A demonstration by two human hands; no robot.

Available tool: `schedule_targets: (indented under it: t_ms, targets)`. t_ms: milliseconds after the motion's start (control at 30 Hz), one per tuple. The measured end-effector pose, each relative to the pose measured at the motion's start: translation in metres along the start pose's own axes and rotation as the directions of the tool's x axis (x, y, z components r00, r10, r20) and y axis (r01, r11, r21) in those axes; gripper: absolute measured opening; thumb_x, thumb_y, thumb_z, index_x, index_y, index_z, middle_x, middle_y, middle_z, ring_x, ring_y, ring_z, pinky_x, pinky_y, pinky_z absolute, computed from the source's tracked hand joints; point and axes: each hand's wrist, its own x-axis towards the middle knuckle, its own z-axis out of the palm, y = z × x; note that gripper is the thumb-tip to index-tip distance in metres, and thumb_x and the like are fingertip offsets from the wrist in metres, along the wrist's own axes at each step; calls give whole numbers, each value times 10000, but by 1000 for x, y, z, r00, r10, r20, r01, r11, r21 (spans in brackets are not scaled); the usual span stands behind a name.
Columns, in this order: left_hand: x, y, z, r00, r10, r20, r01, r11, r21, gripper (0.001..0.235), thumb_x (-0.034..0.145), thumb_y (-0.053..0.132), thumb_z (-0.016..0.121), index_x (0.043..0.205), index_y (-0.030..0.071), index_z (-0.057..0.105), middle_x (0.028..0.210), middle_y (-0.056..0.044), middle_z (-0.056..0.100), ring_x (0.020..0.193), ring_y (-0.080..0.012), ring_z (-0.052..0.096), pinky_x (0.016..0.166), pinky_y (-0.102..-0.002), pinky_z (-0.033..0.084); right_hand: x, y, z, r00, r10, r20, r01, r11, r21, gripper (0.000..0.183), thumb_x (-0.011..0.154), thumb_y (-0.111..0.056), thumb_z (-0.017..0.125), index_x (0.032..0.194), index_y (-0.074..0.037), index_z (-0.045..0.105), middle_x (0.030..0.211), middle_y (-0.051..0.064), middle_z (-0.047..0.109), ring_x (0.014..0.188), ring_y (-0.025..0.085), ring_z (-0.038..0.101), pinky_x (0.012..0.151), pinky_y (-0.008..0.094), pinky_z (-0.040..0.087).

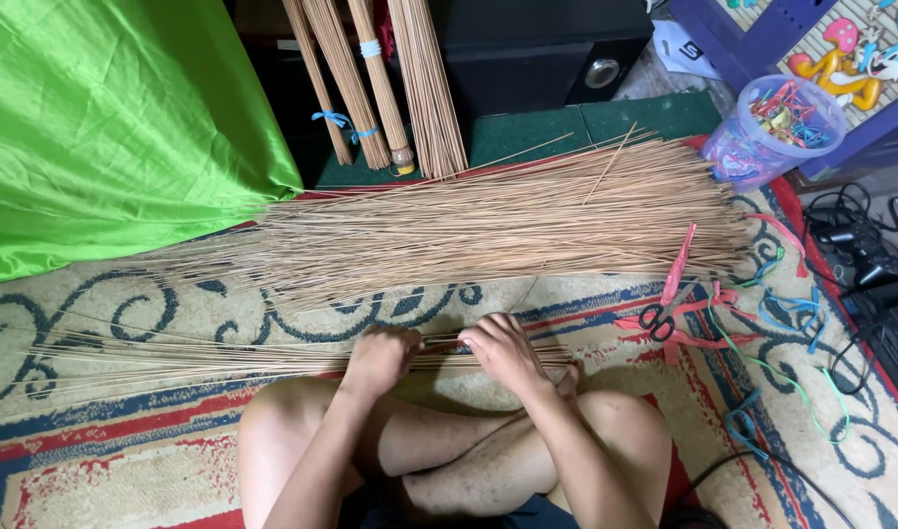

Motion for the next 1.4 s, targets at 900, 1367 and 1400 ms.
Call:
schedule_targets:
  t_ms: [900, 1367, 1400]
  targets:
    - [1, 17, -49, 904, 148, -402, -38, 963, 269, 196, 923, 359, 673, 833, 185, 670, 749, -1, 575, 802, -227, 589, 844, -441, 420, 4, 15, -5, 991, -20, -136, 32, 996, 83, 218, 877, -68, 668, 975, -249, 739, 824, -32, 612, 841, 231, 622, 866, 388, 475]
    - [-10, -4, -60, 859, 104, -501, 87, 935, 343, 203, 943, 330, 663, 797, 193, 630, 728, -1, 540, 782, -227, 566, 870, -446, 428, 3, 31, -13, 966, 69, -251, -41, 992, 117, 176, 874, -64, 688, 963, -206, 742, 827, -8, 621, 780, 259, 642, 743, 370, 514]
    - [-8, 5, -55, 885, 118, -451, 26, 954, 300, 210, 922, 341, 677, 790, 179, 650, 725, 2, 569, 779, -222, 586, 869, -454, 433, 0, 29, -11, 957, 13, -291, 20, 994, 107, 219, 875, -35, 668, 965, -221, 740, 825, -20, 603, 752, 231, 621, 727, 342, 508]
